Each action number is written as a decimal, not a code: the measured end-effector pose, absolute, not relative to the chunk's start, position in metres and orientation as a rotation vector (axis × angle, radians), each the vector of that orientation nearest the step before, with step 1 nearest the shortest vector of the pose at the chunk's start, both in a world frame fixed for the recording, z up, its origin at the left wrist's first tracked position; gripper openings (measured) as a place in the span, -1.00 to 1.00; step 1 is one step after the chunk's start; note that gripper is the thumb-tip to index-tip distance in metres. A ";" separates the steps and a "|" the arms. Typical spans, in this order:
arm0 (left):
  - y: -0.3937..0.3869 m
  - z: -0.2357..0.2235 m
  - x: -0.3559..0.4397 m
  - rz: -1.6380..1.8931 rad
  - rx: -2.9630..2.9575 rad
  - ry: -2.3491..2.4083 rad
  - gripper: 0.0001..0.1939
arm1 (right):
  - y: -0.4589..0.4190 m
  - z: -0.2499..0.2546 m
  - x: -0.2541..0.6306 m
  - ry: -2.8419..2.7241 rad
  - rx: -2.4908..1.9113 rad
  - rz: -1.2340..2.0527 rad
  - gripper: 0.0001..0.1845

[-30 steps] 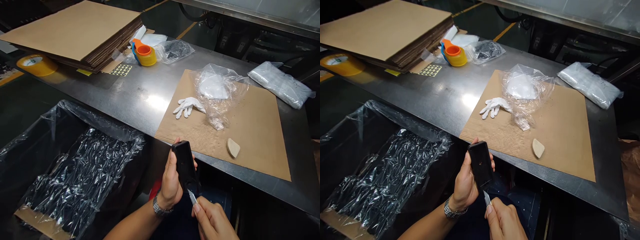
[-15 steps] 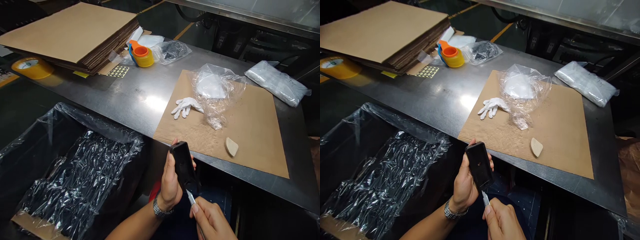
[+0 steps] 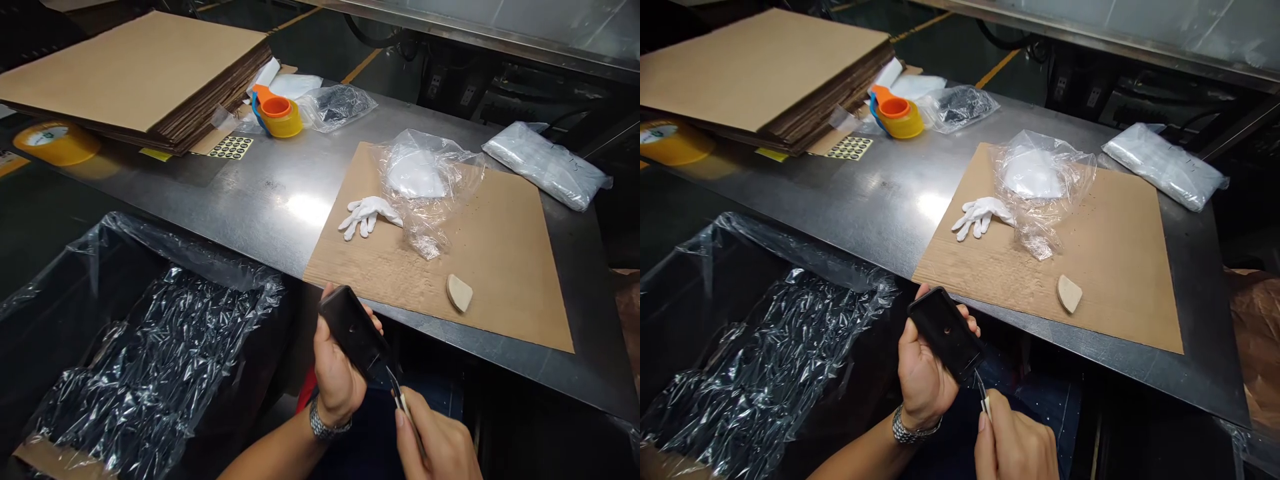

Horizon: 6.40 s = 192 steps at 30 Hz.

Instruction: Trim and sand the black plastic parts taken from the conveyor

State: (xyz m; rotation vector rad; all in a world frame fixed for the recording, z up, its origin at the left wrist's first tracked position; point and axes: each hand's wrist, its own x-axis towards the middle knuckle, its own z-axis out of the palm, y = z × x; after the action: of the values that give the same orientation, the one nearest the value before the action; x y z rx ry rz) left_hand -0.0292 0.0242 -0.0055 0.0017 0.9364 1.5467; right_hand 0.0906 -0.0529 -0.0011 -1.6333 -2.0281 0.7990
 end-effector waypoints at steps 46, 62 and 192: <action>0.023 -0.008 -0.038 1.229 -0.142 0.974 -0.61 | -0.043 -0.006 0.120 -2.460 -1.535 0.083 -0.63; 0.023 -0.003 -0.037 1.226 -0.069 0.901 -0.54 | -0.045 0.007 0.121 -2.490 -1.526 -0.065 -0.72; -0.002 -0.011 -0.021 0.496 0.131 0.854 -0.49 | 0.020 -0.014 0.146 -1.509 -1.574 1.187 -0.77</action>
State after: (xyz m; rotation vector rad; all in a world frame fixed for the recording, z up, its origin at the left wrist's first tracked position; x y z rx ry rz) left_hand -0.0207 -0.0018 -0.0115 0.1310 0.8544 0.4960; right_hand 0.1462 0.0196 -0.0142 -1.5739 -1.5089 1.1874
